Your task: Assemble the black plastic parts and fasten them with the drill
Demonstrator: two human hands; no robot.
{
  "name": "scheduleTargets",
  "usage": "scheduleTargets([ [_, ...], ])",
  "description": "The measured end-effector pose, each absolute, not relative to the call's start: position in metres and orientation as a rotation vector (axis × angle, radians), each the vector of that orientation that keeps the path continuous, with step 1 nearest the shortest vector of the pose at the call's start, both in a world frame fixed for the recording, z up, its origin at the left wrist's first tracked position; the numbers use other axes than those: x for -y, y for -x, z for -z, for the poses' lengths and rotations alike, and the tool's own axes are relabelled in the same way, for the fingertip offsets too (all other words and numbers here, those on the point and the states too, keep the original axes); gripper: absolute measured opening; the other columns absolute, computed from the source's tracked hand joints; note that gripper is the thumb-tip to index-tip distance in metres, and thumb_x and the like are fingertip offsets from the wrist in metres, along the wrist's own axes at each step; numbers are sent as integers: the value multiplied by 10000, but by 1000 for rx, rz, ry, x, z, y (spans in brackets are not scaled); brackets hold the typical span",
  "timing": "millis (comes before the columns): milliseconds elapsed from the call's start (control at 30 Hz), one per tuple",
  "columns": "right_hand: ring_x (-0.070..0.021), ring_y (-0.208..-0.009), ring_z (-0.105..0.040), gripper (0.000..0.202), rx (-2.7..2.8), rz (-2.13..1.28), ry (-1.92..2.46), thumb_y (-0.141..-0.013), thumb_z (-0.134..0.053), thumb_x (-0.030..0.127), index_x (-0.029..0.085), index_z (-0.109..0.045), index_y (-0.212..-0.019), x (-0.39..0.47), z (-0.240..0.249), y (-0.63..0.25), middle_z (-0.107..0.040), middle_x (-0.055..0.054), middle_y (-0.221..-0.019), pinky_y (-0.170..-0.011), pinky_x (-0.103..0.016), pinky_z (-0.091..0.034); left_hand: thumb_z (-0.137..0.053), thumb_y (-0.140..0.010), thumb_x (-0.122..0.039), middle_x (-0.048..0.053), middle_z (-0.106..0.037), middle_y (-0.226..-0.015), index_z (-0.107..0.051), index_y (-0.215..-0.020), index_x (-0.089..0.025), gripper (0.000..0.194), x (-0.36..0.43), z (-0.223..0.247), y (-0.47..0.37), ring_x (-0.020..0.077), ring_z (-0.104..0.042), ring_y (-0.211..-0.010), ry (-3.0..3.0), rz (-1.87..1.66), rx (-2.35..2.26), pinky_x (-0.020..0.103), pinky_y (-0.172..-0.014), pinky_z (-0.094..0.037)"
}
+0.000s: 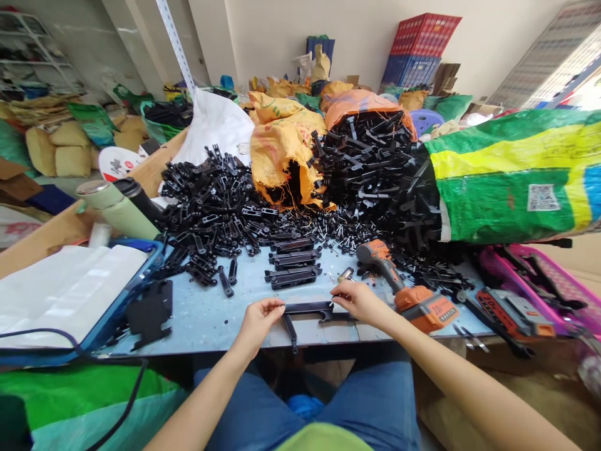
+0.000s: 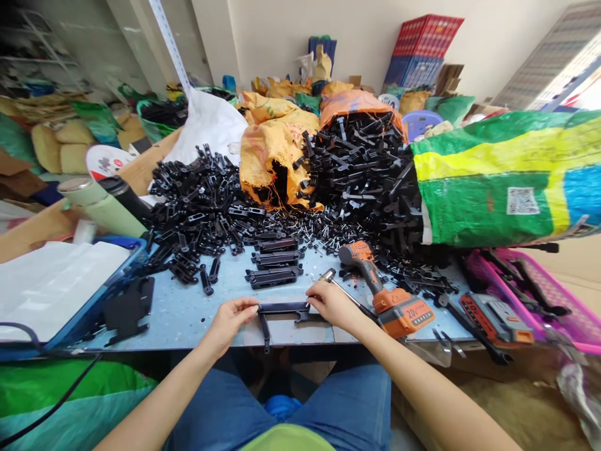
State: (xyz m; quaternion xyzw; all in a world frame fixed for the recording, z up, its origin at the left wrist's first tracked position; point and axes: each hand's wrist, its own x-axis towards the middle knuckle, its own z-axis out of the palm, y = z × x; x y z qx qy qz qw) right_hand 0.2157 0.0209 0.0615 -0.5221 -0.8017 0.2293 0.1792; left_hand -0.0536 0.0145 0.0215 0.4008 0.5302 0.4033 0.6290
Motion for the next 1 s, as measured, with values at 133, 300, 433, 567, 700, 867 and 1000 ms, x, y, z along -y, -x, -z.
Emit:
scheduleTargets([
  [133,-157,-753,-582,150,2429,-502,1514,-847,-495,176,162,-643,-856,-16,-65,-206,-625,-57,-816,-689,-244,-422,-704,-611,-344,5,-595,-645,-672,-787,-125,283,-16,-22,51,95,-489,-590,-993,-921,-1328,187,-505,-331],
  [300,-175,-775,-602,175,2636,-434,1562,-853,-491,163,172,-663,-882,-10,-58,-200,-657,-63,-807,-704,-264,-429,-697,-592,-368,-9,-567,-612,-666,-833,-128,341,-15,-26,45,98,-487,-568,-939,-912,-1356,184,-476,-307],
  [433,-206,-957,-565,273,2570,-309,1368,-881,-476,241,176,-588,-1121,-5,-52,-178,-636,-103,-1046,-827,-327,-429,-707,-576,-396,-15,-554,-622,-629,-878,-128,411,-12,-26,43,99,-494,-549,-886,-931,-1357,183,-461,-306],
  [567,-181,-1113,-494,403,2514,-403,1025,-919,-382,229,224,-415,-1320,-6,-39,-142,-488,-83,-1301,-917,-321,-410,-657,-636,-415,9,-580,-699,-575,-991,-146,453,-1,-20,47,136,-548,-617,-926,-964,-1315,214,-522,-378],
  [700,-174,-1129,-487,446,2502,-510,938,-898,-383,177,216,-387,-1342,-12,-21,-130,-527,-82,-1251,-925,-321,-424,-566,-723,-386,25,-572,-610,-599,-741,-171,219,24,-17,38,183,-568,-623,-1441,-741,-1678,276,-598,-396],
  [867,-168,-1053,-516,468,2448,-511,970,-875,-362,113,240,-421,-1321,-15,-12,-135,-557,-67,-1202,-882,-323,-440,-475,-804,-377,138,-657,-686,-644,-722,-147,297,40,-20,-4,261,-626,-654,-1772,-306,-1984,312,-599,-392],
  [1000,-161,-984,-520,475,2469,-514,1026,-869,-362,99,255,-440,-1310,-16,-9,-133,-570,-53,-1169,-854,-309,-438,-396,-851,-393,176,-668,-725,-652,-784,-124,377,40,-19,-12,289,-642,-681,-1794,-239,-2085,321,-595,-405],
])
